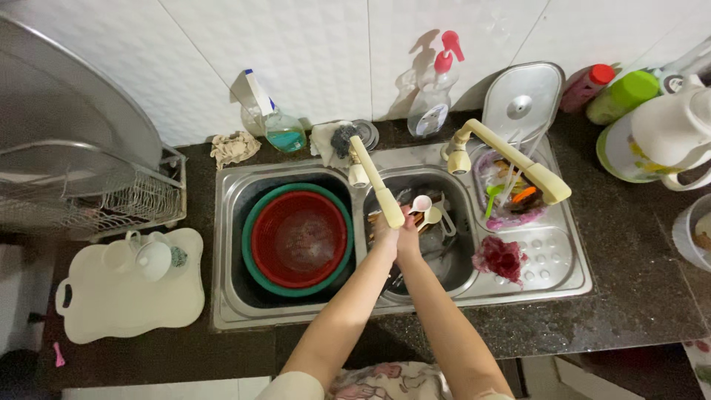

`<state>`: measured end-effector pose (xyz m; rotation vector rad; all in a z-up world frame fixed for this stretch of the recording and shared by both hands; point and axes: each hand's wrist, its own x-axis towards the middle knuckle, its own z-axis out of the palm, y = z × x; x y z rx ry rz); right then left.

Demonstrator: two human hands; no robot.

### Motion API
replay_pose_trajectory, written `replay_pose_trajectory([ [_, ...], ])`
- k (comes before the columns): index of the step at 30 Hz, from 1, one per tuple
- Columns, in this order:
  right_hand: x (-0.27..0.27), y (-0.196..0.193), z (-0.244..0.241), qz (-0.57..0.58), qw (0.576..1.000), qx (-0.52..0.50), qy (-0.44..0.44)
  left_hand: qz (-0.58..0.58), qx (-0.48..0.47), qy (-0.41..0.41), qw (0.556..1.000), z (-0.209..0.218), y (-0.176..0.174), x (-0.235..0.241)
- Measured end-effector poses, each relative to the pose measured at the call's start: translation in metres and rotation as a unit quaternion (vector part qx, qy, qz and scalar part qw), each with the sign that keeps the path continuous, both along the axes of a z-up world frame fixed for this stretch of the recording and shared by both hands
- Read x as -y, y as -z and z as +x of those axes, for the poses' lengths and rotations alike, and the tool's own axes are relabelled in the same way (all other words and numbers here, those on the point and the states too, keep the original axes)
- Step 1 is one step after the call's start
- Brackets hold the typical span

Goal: The person washes hands and a red scrubber at the sink, then moves to the stove to lift a pan lid and check the contents. Using chopsticks, they transfer cooked fish pieces from the pan onto a plate and place the plate on the counter.

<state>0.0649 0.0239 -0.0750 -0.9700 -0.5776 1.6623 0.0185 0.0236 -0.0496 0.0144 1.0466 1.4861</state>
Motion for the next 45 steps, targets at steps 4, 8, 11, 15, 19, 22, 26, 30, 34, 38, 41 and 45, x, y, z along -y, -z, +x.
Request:
replay_pose_trajectory([
  [4, -0.021, 0.025, -0.015, 0.072, 0.977, 0.200, -0.015, -0.002, -0.463, 0.074, 0.883, -0.010, -0.019, 0.007],
  [8, -0.018, 0.032, -0.022, 0.114, 0.927, 0.356, -0.012, 0.008, -0.557, 0.003, 0.830, -0.009, -0.053, 0.010],
  [11, -0.010, 0.029, -0.019, 0.058, 0.985, 0.157, -0.035, -0.026, -0.628, -0.035, 0.777, 0.002, -0.066, 0.019],
  [15, -0.015, 0.024, 0.009, 0.013, 0.980, 0.194, 0.038, 0.127, -0.452, 0.033, 0.883, 0.001, -0.042, 0.018],
  [19, 0.007, 0.022, 0.040, -0.237, 0.947, -0.144, 0.162, 0.024, -0.154, 0.032, 0.987, -0.004, 0.003, -0.004],
  [22, 0.026, 0.019, 0.049, -0.191, 0.942, -0.207, 0.182, -0.054, -0.096, 0.115, 0.987, 0.007, 0.019, -0.010],
  [26, 0.034, 0.017, 0.036, -0.087, 0.959, -0.246, 0.110, -0.121, -0.250, 0.087, 0.957, -0.005, 0.021, -0.012],
  [30, 0.028, 0.012, -0.005, -0.163, 0.952, -0.233, 0.117, -0.065, -0.188, 0.002, 0.980, -0.054, 0.026, -0.001],
  [34, 0.026, 0.001, -0.040, -0.108, 0.931, -0.281, 0.206, 0.068, 0.094, -0.058, 0.992, -0.077, 0.023, 0.014],
  [38, 0.029, -0.024, -0.040, 0.099, 0.927, -0.292, 0.213, 0.097, 0.166, -0.024, 0.981, -0.065, 0.000, 0.019],
  [41, 0.030, -0.052, -0.029, -0.042, 0.928, -0.227, 0.291, 0.073, 0.170, 0.000, 0.983, -0.052, -0.026, 0.024],
  [45, 0.038, -0.083, -0.026, -0.006, 0.931, -0.227, 0.288, 0.017, 0.165, 0.026, 0.986, -0.044, -0.059, 0.023],
])
